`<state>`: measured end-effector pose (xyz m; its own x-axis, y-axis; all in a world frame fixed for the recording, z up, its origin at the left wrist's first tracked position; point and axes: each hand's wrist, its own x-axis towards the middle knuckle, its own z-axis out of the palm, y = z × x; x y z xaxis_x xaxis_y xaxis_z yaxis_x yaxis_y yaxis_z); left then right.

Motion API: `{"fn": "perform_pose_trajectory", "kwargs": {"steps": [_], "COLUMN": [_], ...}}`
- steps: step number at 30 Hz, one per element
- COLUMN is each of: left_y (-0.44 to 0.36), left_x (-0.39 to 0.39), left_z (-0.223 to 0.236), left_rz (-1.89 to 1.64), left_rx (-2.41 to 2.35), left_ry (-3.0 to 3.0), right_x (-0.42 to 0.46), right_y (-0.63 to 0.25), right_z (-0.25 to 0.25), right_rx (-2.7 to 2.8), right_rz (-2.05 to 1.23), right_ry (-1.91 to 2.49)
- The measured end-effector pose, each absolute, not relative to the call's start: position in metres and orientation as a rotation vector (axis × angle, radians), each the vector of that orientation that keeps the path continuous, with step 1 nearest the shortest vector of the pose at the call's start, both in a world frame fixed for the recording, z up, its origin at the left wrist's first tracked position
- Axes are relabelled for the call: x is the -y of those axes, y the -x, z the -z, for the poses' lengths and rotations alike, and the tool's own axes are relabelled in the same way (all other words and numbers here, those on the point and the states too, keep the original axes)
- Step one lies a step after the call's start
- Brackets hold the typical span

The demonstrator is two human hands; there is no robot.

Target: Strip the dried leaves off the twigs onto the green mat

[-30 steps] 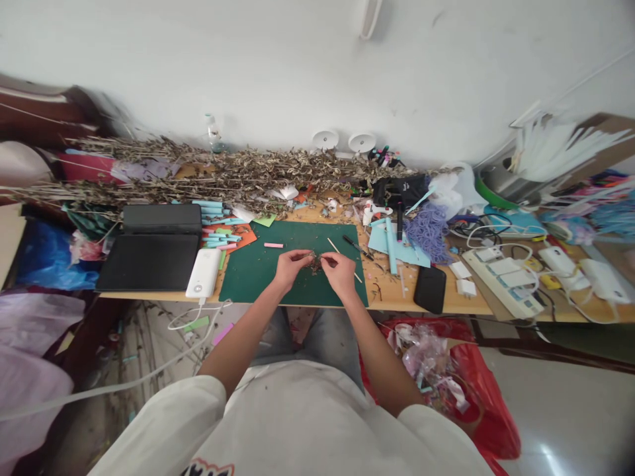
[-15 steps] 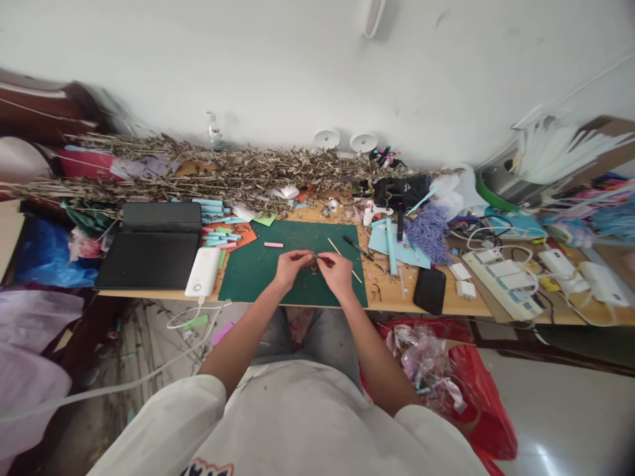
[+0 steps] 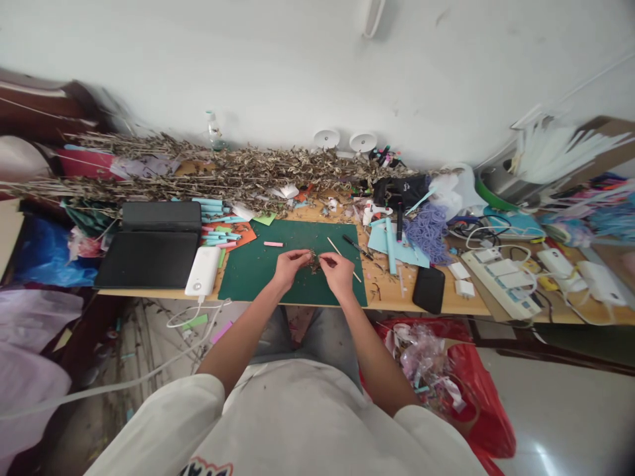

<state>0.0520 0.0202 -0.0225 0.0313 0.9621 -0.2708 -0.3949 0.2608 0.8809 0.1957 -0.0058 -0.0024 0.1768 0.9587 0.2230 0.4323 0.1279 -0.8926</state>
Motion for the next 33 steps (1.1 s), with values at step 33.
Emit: {"fn": "perform_pose_trajectory", "kwargs": {"steps": [33], "left_y": [-0.057], "left_x": [-0.021], "left_z": [0.025], "left_rz": [-1.165], "left_rx": [-0.995], "left_ry": [-0.776], "right_x": [-0.005], "right_y": [-0.203], "right_z": [-0.004], "right_rx": [1.379], "right_rz": [-0.86], "right_ry": [1.463]}}
